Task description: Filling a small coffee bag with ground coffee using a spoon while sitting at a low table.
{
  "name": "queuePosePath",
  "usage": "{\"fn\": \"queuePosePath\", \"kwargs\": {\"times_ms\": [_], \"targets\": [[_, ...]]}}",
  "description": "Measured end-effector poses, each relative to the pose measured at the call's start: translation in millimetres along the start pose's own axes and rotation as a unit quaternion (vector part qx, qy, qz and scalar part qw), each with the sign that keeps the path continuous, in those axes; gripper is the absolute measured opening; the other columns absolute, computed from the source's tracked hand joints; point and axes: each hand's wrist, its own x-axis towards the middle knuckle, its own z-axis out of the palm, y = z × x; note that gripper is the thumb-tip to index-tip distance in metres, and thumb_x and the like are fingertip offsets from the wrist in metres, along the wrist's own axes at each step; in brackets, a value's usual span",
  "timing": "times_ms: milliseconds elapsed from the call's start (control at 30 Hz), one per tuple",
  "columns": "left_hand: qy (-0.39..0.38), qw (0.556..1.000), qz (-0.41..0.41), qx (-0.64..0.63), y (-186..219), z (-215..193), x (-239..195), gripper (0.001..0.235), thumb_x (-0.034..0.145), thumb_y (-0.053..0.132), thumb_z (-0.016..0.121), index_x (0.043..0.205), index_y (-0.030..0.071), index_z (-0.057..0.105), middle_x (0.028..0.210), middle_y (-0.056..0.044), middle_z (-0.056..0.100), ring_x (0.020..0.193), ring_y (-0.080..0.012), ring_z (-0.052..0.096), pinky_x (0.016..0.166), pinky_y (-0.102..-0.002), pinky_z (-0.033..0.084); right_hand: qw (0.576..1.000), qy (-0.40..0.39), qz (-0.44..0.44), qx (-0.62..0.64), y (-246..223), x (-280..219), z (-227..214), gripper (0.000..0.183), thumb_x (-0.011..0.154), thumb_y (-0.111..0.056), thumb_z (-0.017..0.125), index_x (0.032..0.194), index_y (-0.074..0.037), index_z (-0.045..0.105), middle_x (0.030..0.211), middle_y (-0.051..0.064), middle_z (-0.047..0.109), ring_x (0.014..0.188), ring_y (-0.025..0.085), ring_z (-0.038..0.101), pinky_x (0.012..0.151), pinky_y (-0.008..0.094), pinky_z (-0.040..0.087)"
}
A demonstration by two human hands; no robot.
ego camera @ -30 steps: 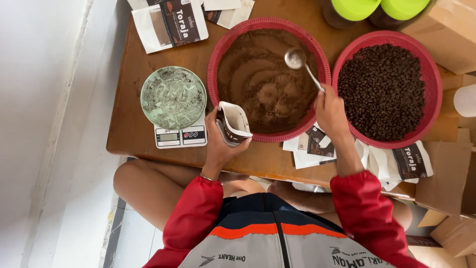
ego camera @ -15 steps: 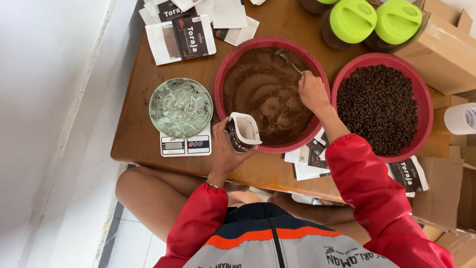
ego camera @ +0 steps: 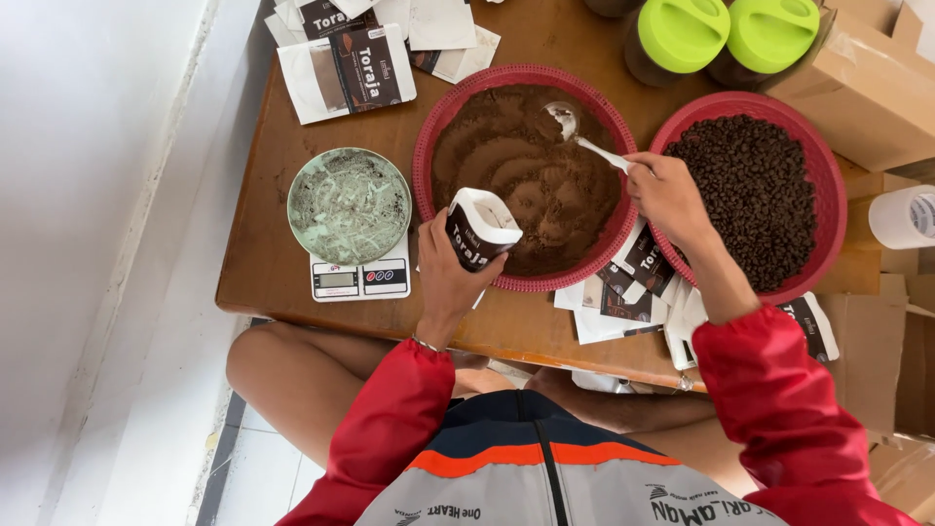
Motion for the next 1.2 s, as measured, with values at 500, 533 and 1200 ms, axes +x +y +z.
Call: {"fn": "queuePosePath", "kwargs": {"times_ms": [500, 533, 1200], "targets": [[-0.056, 0.991, -0.069, 0.101, -4, 19, -1, 0.112, 0.063, 0.049, 0.090, 0.150, 0.007, 0.033, 0.129, -0.015, 0.044, 0.122, -0.0447, 0.052, 0.100, -0.071, 0.043, 0.974, -0.072, -0.131, -0.167, -14, -97, 3, 0.033, 0.104, -0.009, 0.049, 0.127, -0.002, 0.071, 0.059, 0.012, 0.065, 0.052, 0.017, 0.053, 0.051, 0.035, 0.047], [-0.056, 0.991, -0.069, 0.102, -2, 18, -2, 0.112, 0.063, 0.049, 0.090, 0.150, 0.007, 0.033, 0.129, -0.015, 0.044, 0.122, -0.0447, 0.052, 0.100, -0.071, 0.043, 0.974, -0.073, -0.131, -0.167, -12, -100, 8, 0.033, 0.104, -0.009, 0.049, 0.127, -0.002, 0.071, 0.059, 0.012, 0.065, 0.052, 0.017, 0.053, 0.051, 0.035, 0.047], [0.014, 0.992, -0.079, 0.099, 10, 21, -6, 0.113, 0.059, 0.042, 0.094, 0.147, 0.002, 0.034, 0.126, -0.019, 0.042, 0.116, -0.0447, 0.054, 0.097, -0.064, 0.049, 0.914, 0.101, -0.295, -0.258, 47, -147, 86, 0.039, 0.106, -0.006, 0.044, 0.142, -0.005, 0.060, 0.104, 0.024, 0.072, 0.086, 0.039, 0.074, 0.066, 0.041, 0.061]]}}
